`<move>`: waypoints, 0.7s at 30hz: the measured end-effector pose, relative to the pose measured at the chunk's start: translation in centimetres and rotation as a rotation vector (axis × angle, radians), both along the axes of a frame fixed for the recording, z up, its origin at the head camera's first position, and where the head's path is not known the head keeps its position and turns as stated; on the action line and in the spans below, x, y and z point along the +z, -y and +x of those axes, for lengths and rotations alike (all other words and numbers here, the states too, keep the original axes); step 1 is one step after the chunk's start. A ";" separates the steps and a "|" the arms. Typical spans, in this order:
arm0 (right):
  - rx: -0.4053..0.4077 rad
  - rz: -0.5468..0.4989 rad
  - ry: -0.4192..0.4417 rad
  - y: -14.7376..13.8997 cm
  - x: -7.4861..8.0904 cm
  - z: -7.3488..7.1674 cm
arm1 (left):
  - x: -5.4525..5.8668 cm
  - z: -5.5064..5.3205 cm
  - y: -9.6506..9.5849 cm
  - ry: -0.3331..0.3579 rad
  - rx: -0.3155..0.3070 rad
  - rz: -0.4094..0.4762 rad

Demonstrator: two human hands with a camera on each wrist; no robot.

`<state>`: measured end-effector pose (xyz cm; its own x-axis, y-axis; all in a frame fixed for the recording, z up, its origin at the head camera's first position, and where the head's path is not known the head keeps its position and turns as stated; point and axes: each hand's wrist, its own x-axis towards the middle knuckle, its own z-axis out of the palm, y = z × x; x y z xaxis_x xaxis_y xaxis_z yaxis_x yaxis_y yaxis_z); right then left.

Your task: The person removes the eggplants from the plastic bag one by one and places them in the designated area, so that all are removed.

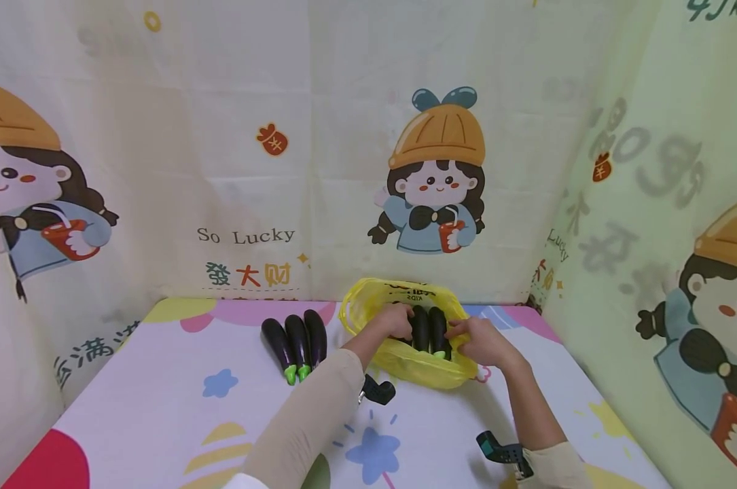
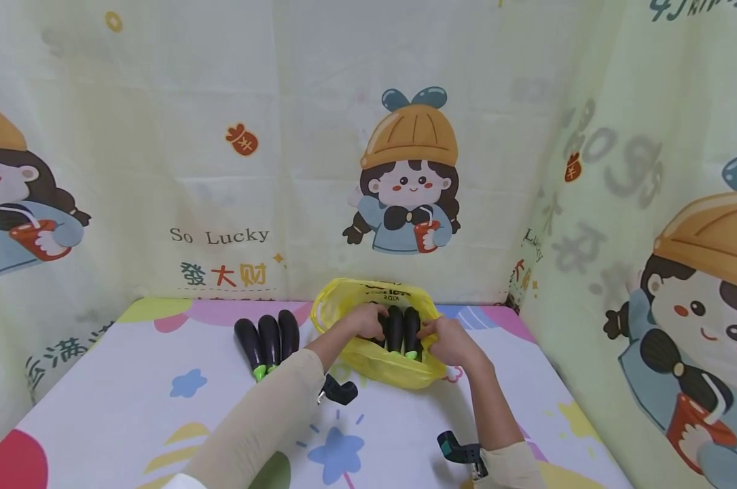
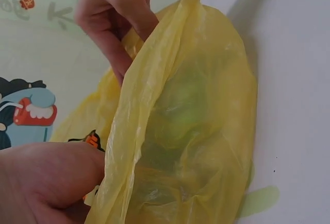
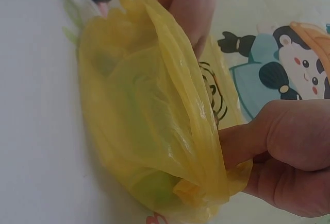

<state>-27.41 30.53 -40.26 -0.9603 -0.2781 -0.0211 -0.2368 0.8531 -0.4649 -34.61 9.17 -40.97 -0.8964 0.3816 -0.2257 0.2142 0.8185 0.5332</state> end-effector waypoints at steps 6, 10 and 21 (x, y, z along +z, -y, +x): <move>-0.004 -0.013 0.007 0.1 0.1 0.1 | -0.2 -0.1 0.2 0.031 0.050 0.074; -0.005 -0.003 0.006 0.1 0.1 0.1 | -0.2 0.0 0.5 0.079 0.069 0.166; -0.016 -0.001 0.009 0.2 0.1 0.0 | 0.7 0.2 1.6 0.072 0.124 0.306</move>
<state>-27.37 30.35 -40.21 -0.9644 -0.2628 -0.0295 -0.2191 0.8564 -0.4676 -34.45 7.58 -40.30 -0.9262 0.3304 -0.1816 0.0760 0.6354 0.7684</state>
